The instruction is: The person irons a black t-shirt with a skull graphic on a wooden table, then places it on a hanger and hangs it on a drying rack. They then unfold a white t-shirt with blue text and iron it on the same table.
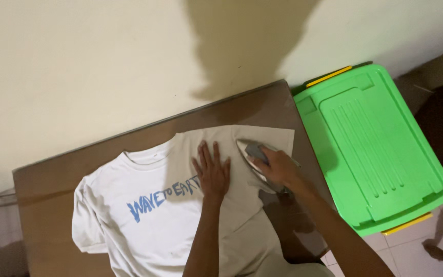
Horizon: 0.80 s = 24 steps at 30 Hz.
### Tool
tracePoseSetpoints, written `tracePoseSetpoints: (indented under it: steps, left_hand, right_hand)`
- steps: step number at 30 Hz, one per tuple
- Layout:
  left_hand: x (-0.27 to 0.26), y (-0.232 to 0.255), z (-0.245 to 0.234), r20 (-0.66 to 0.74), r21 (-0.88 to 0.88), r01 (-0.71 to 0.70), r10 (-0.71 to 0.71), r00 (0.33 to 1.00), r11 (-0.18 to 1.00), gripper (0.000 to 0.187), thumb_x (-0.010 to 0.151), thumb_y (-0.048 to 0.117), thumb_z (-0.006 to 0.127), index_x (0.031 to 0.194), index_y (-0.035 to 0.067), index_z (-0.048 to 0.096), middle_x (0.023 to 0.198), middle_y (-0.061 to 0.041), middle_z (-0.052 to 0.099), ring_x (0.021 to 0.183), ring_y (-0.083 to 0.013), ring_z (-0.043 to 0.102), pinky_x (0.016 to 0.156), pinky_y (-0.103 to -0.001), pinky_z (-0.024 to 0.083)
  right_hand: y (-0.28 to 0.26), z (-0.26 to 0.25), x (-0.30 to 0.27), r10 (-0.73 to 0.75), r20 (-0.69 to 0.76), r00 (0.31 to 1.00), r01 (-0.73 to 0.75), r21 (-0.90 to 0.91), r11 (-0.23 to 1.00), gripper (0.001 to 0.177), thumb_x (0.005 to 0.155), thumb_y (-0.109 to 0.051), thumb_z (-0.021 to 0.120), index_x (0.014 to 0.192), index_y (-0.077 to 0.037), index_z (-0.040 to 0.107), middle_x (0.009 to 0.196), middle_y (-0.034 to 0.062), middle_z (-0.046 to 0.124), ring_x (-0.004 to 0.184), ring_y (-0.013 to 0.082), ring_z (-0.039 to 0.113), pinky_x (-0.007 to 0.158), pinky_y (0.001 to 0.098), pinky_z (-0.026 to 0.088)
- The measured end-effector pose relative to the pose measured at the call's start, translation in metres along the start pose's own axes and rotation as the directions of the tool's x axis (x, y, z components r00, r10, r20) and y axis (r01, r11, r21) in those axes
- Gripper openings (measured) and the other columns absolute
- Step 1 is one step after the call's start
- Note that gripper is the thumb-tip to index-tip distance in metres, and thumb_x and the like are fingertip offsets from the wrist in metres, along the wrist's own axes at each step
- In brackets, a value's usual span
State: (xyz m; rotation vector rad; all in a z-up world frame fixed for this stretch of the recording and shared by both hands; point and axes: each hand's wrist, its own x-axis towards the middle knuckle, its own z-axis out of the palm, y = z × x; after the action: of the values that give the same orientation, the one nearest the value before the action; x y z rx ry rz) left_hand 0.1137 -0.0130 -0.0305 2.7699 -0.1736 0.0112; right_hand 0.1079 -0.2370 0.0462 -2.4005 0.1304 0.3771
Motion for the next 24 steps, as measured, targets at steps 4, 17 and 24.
tracePoseSetpoints:
  steps: [4, 17, 24]
  left_hand:
    - [0.002, -0.007, 0.003, 0.004, 0.071, 0.012, -0.012, 1.000, 0.997, 0.071, 0.104, 0.054, 0.038, 0.163, 0.018, 0.022, 0.171, -0.016, 0.008, 0.157, -0.0322, 0.006, 0.124, -0.057, 0.003]
    - [-0.004, -0.006, -0.002, 0.003, -0.040, -0.059, 0.059, 0.998, 0.997, 0.070, 0.105, 0.049, 0.040, 0.164, 0.015, 0.022, 0.171, -0.018, 0.009, 0.158, -0.0356, 0.007, 0.125, -0.057, 0.005]
    - [-0.011, 0.012, -0.007, -0.001, -0.046, -0.217, 0.217, 0.976, 0.975, 0.063, 0.103, 0.039, 0.051, 0.160, 0.016, 0.036, 0.169, -0.019, 0.019, 0.156, -0.0361, 0.017, 0.124, -0.058, 0.012]
  right_hand:
    - [0.001, 0.008, 0.003, 0.068, -0.047, 0.997, -0.066, 0.030, 0.997, 0.074, 0.093, -0.062, 0.056, 0.137, -0.003, 0.060, 0.088, 0.0294, 0.072, 0.081, 0.0417, 0.074, 0.076, 0.0498, 0.058]
    - [-0.014, 0.000, 0.006, 0.153, 0.093, 0.984, -0.151, -0.029, 0.988, 0.073, 0.092, -0.061, 0.051, 0.139, -0.005, 0.055, 0.084, 0.0265, 0.073, 0.071, 0.0400, 0.076, 0.068, 0.0504, 0.059]
    - [-0.007, -0.002, 0.010, 0.151, -0.082, 0.985, -0.139, 0.140, 0.980, 0.062, 0.095, -0.052, 0.056, 0.132, -0.002, 0.061, 0.093, 0.0300, 0.073, 0.084, 0.0430, 0.074, 0.076, 0.0495, 0.057]
